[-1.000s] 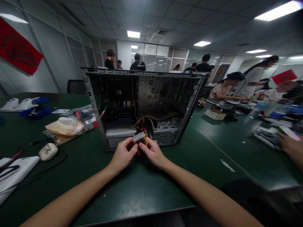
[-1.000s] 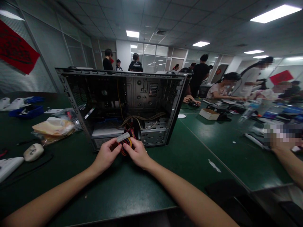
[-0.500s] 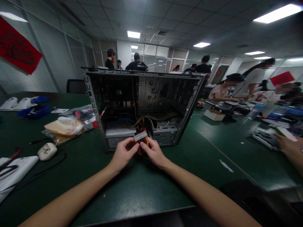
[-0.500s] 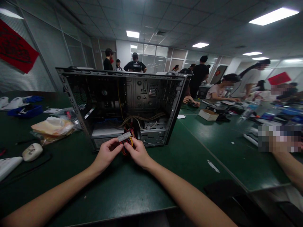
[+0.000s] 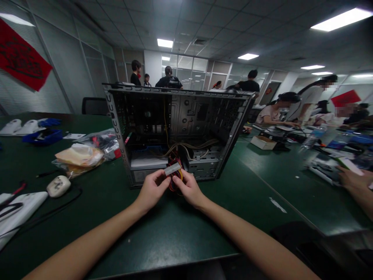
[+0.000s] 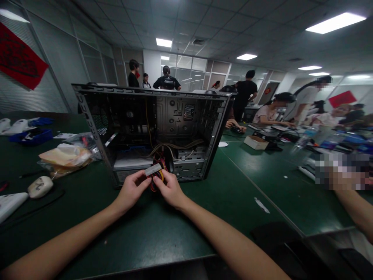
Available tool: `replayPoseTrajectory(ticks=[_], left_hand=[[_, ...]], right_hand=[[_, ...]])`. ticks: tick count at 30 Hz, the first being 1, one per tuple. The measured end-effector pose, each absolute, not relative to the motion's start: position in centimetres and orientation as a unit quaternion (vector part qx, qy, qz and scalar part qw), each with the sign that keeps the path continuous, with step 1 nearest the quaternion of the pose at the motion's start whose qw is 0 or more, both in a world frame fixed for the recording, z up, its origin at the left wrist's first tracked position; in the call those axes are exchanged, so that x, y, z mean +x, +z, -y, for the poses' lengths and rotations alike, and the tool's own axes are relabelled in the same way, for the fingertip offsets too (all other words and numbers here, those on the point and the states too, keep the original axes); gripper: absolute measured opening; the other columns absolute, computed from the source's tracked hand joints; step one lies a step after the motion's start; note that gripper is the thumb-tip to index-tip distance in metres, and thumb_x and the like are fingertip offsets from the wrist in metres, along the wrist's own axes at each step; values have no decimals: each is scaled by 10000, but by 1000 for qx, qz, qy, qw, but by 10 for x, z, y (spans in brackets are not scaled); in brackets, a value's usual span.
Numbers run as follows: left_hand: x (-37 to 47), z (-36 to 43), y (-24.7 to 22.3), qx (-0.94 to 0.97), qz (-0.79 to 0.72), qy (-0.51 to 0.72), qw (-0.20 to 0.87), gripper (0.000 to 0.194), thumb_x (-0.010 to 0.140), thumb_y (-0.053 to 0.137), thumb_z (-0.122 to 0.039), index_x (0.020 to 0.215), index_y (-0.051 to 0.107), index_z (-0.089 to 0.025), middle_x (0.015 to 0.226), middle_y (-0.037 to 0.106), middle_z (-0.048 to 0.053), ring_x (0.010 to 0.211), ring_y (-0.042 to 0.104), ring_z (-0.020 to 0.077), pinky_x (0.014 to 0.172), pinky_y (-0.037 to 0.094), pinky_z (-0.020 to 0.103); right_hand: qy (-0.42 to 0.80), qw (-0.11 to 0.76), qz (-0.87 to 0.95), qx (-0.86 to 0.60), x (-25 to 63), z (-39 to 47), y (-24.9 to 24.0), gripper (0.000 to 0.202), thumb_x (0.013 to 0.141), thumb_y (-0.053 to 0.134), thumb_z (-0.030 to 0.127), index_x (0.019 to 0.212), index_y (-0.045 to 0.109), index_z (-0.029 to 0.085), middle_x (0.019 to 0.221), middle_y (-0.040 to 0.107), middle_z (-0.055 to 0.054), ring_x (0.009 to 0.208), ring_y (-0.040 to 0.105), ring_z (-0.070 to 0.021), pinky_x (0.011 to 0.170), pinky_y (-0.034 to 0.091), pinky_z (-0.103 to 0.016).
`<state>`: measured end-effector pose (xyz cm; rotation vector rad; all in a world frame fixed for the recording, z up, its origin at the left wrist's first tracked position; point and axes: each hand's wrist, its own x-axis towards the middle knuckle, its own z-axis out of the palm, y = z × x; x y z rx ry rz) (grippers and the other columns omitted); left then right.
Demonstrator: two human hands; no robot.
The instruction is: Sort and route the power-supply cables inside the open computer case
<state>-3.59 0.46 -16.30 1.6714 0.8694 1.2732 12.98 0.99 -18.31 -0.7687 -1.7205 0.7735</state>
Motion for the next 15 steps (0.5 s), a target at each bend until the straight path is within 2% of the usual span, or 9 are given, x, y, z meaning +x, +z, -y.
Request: replayPoseTrajectory(ticks=[5,15], left_hand=[[-36,-2,-162,664,-350,509,421,212,818,658,-293,921,716,-118,890,736,69,818,659,199,777,518,281],[-35,-3,-163,647,-363,511,435,229,789,687,-322,888,741,-123,868,747,67,794,664,206,757,522,285]], right_hand=[[337,539,702,-322,132,-12,-185,296,914,560,439,1018,627,170,875,621,-34,796,569,-182,752,467,-276],[331,538,714,-302,133,-13,-182,250,893,591,390,965,648,157,849,642,-37,776,580,-181,741,476,-279]])
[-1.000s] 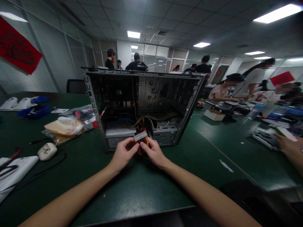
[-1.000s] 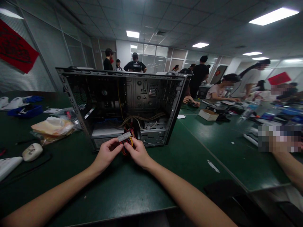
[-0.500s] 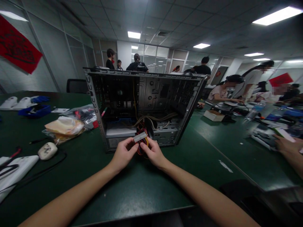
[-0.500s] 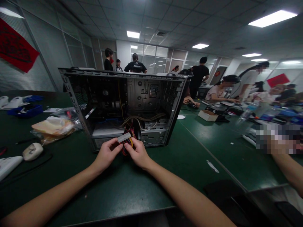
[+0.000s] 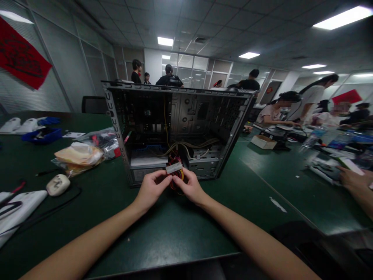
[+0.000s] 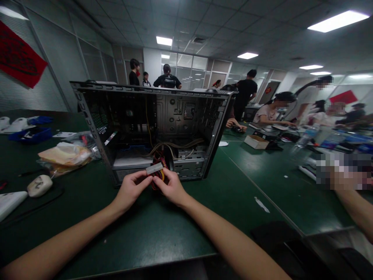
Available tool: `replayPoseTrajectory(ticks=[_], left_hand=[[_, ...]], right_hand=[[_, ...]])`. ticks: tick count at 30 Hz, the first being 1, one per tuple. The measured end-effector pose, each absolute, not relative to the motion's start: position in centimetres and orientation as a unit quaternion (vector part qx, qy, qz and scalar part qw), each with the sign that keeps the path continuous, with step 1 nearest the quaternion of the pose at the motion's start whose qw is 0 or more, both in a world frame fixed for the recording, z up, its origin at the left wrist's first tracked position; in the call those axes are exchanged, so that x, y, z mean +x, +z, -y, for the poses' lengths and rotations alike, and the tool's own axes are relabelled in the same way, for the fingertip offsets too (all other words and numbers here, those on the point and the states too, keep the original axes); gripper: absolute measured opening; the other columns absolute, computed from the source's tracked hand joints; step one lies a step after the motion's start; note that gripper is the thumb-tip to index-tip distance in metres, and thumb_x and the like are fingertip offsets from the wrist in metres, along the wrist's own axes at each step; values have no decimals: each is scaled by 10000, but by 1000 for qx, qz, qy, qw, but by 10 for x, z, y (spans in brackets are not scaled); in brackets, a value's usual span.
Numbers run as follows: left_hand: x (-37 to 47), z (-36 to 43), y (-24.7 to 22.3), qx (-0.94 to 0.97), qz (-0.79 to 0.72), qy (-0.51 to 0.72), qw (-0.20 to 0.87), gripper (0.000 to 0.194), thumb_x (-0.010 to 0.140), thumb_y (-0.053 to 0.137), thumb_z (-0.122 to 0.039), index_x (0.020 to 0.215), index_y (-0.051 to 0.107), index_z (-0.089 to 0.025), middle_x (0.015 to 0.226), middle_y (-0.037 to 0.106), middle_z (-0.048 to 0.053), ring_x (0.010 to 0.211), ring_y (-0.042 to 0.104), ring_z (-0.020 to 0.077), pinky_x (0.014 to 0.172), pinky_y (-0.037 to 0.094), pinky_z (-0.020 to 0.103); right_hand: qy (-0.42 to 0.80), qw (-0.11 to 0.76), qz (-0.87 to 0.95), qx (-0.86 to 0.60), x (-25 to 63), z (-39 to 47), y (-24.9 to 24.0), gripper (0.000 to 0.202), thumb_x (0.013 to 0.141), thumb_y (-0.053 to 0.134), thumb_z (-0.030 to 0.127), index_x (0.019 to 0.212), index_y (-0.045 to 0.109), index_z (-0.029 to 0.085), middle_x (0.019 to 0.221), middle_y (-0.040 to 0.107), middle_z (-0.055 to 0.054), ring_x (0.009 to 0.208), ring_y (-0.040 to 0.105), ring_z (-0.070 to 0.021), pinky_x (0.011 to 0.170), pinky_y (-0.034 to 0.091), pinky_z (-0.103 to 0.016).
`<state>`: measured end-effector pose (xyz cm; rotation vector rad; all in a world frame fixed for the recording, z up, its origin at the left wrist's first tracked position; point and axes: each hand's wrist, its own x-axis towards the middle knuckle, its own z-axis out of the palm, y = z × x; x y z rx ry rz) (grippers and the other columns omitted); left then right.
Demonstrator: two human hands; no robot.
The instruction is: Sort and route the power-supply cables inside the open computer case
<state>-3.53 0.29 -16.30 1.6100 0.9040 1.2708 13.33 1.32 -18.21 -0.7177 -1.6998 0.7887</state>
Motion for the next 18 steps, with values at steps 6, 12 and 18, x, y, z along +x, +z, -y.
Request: replayPoseTrajectory(ticks=[6,12,18], left_hand=[[-36,-3,-166,663,-372,504,410,219,822,650,-333,892,699,-131,827,718,49,770,650,190,715,514,265],[-35,-1,-168,679,-380,503,375,199,861,605,-328,919,645,-143,824,687,28,752,637,174,702,511,253],[-33,0,-167,673,-374,515,377,194,854,619,-326,928,649,-149,841,694,28,774,644,179,723,516,263]], right_hand=[[341,526,720,-299,133,-15,-183,239,877,616,388,927,665,159,812,632,-29,748,569,-173,731,469,-278],[344,531,702,-327,131,-15,-184,307,872,599,453,826,646,153,697,564,-1,637,496,-140,628,432,-254],[330,524,713,-329,131,-15,-186,295,898,560,443,887,639,158,740,570,-12,676,495,-150,665,444,-269]])
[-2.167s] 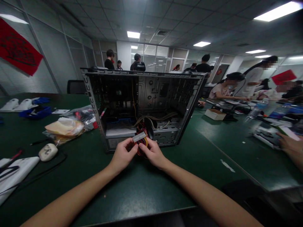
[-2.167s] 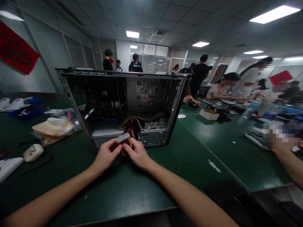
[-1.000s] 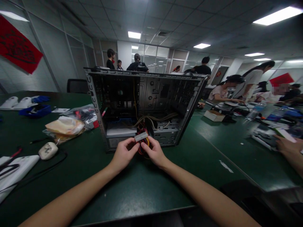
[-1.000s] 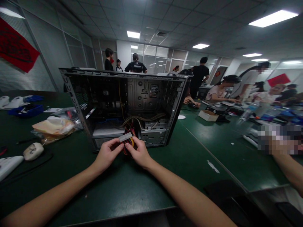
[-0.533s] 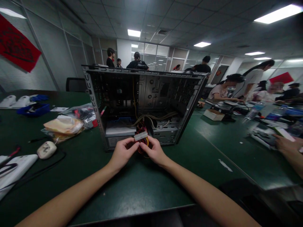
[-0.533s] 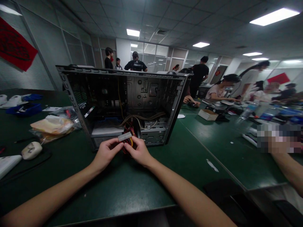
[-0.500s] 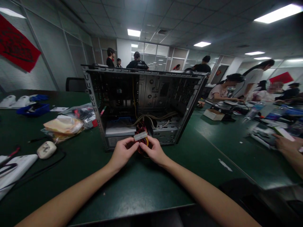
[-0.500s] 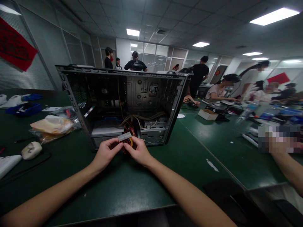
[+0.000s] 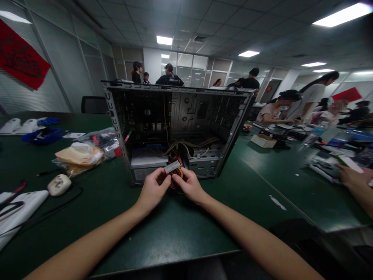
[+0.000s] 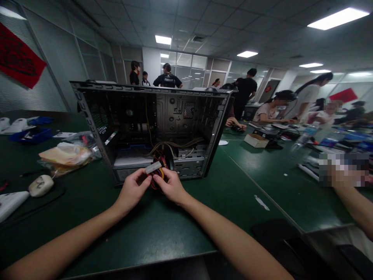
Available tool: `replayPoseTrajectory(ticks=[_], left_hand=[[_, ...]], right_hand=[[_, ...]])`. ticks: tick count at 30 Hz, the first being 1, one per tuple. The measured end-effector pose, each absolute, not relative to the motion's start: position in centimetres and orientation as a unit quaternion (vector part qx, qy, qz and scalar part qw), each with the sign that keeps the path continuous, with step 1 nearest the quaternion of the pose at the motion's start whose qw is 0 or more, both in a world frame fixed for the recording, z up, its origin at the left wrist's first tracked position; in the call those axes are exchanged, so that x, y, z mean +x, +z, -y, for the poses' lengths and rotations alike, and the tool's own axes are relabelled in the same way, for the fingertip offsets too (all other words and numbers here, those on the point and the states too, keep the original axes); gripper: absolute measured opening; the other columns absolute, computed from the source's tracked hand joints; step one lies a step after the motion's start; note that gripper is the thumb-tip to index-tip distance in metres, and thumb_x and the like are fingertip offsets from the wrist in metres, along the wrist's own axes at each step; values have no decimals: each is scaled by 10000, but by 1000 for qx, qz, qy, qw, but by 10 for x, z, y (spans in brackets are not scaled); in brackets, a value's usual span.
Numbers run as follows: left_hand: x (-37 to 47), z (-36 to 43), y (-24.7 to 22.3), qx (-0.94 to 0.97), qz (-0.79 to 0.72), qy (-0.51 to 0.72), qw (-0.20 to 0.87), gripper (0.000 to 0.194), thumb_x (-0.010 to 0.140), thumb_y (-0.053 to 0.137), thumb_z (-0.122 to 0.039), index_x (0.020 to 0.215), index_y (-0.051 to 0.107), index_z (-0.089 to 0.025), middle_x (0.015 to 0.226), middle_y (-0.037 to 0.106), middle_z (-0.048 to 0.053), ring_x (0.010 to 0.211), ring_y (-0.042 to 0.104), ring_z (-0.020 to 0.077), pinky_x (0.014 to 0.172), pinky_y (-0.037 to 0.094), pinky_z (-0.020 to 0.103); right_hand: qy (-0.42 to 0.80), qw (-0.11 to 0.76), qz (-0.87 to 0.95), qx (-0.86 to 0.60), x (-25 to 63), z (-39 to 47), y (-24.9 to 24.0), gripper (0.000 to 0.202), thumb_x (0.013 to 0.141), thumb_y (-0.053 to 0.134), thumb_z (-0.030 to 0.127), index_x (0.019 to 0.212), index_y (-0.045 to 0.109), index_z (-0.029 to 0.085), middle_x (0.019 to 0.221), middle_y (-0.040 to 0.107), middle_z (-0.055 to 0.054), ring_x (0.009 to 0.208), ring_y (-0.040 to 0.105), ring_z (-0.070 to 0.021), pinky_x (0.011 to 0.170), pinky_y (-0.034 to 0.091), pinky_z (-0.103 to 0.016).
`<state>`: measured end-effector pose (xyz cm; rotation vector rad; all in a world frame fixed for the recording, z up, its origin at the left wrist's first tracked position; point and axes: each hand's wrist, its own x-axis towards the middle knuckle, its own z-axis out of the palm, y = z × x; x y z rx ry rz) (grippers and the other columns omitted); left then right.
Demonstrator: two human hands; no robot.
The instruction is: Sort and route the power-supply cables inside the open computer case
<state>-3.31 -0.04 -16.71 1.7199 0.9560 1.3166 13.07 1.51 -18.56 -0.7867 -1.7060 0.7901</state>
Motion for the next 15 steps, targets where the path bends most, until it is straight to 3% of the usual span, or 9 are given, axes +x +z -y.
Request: replayPoseTrajectory(ticks=[11,15], left_hand=[[-35,-1,-164,698,-388,496,340,161,862,595,-278,914,656,-139,797,692,24,715,632,168,657,495,241],[-34,0,-167,689,-372,505,363,222,870,606,-299,993,681,-130,903,723,57,805,660,193,740,519,272]], right_hand=[[309,517,725,-334,133,-15,-186,292,883,582,427,811,645,151,706,561,-3,640,490,-141,631,407,-257],[319,522,721,-326,134,-15,-185,302,875,586,443,807,648,155,700,563,-5,656,502,-152,640,414,-262]])
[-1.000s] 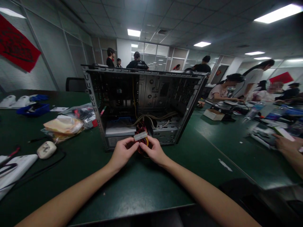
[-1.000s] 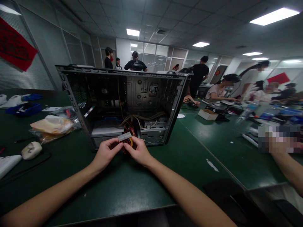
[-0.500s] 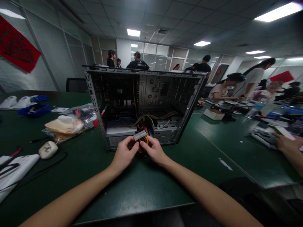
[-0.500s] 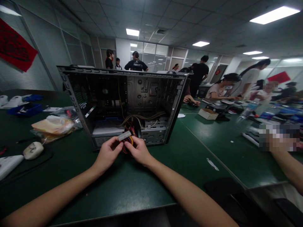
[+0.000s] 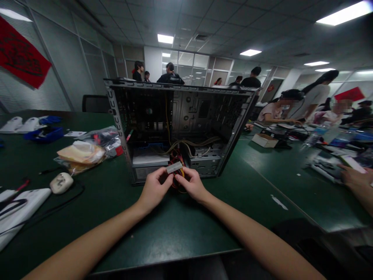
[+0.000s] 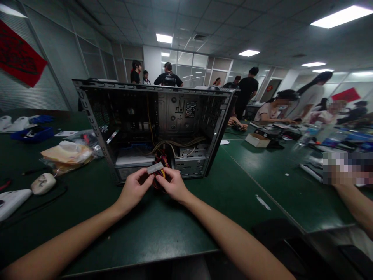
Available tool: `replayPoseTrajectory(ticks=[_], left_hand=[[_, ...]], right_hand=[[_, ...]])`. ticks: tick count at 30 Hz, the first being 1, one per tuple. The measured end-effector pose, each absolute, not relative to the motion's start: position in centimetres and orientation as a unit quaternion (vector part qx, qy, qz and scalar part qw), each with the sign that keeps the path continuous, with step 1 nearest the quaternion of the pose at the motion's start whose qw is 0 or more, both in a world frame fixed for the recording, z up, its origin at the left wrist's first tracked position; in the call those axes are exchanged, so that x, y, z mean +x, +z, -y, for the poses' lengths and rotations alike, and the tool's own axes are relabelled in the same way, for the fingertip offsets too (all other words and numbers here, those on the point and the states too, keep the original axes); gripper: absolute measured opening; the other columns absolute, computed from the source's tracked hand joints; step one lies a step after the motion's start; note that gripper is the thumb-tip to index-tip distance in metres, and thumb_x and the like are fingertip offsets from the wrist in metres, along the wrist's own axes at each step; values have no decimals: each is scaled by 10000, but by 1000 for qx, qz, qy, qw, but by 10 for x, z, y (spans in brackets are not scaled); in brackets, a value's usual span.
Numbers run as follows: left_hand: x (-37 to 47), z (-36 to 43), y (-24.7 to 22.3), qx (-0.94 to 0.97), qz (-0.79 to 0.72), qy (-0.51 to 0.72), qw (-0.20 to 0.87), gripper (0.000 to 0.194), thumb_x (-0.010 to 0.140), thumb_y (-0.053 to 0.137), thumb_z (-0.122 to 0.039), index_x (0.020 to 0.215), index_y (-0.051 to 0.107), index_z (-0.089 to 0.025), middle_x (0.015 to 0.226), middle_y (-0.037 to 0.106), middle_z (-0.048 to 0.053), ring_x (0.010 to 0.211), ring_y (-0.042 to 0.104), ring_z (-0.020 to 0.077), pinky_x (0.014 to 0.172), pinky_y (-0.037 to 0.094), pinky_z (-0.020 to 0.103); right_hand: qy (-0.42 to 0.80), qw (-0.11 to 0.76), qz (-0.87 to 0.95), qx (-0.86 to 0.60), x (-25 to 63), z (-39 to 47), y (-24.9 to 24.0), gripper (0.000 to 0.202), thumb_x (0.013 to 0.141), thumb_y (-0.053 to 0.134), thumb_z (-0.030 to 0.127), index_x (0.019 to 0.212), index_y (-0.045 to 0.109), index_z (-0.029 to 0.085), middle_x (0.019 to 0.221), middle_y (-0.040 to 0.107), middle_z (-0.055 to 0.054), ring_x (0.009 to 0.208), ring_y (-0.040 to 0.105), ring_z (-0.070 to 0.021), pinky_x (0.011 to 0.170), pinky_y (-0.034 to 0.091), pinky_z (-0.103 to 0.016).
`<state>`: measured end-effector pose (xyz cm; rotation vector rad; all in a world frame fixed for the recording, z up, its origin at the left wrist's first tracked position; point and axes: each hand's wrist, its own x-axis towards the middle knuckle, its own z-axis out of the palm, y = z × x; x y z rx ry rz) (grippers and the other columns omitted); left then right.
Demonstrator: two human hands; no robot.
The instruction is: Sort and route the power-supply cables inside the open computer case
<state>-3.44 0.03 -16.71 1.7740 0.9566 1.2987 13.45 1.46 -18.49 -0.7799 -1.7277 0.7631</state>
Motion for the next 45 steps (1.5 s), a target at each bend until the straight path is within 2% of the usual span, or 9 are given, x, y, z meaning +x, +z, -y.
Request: replayPoseTrajectory(ticks=[4,12,18,27,34,45], left_hand=[[-35,-1,-171,672,-361,515,391,246,856,638,-322,995,693,-127,938,729,74,843,666,209,783,526,293],[-35,-2,-168,697,-349,492,388,200,871,597,-328,932,649,-145,825,682,31,748,634,177,696,516,258],[-34,-2,-168,680,-339,494,422,248,872,600,-337,1022,635,-143,931,692,51,856,644,195,773,514,273],[-36,1,-162,717,-394,485,308,118,841,592,-264,843,635,-155,716,635,-3,660,584,154,622,460,223],[-35,-1,-165,695,-372,496,364,219,850,620,-329,933,677,-134,833,693,33,762,626,181,703,495,248],[-35,0,-164,697,-352,487,391,170,853,605,-312,868,636,-146,758,631,12,708,595,164,667,485,243]], right_hand=[[338,529,708,-322,134,-14,-185,314,869,589,466,798,631,163,694,554,-3,648,491,-149,624,417,-259],[369,527,691,-329,133,-12,-181,329,826,626,499,774,607,174,661,545,5,610,484,-140,577,410,-252],[361,526,700,-320,134,-13,-183,315,841,624,481,771,602,175,686,547,0,648,503,-148,630,439,-265],[365,522,701,-322,134,-14,-184,340,829,639,500,748,607,172,673,561,0,634,510,-145,614,438,-260],[361,530,697,-320,135,-15,-184,332,839,624,500,771,609,175,665,552,4,628,505,-144,608,429,-259],[395,537,679,-307,135,-12,-180,328,798,672,497,760,601,179,654,558,9,603,515,-139,576,439,-254]])
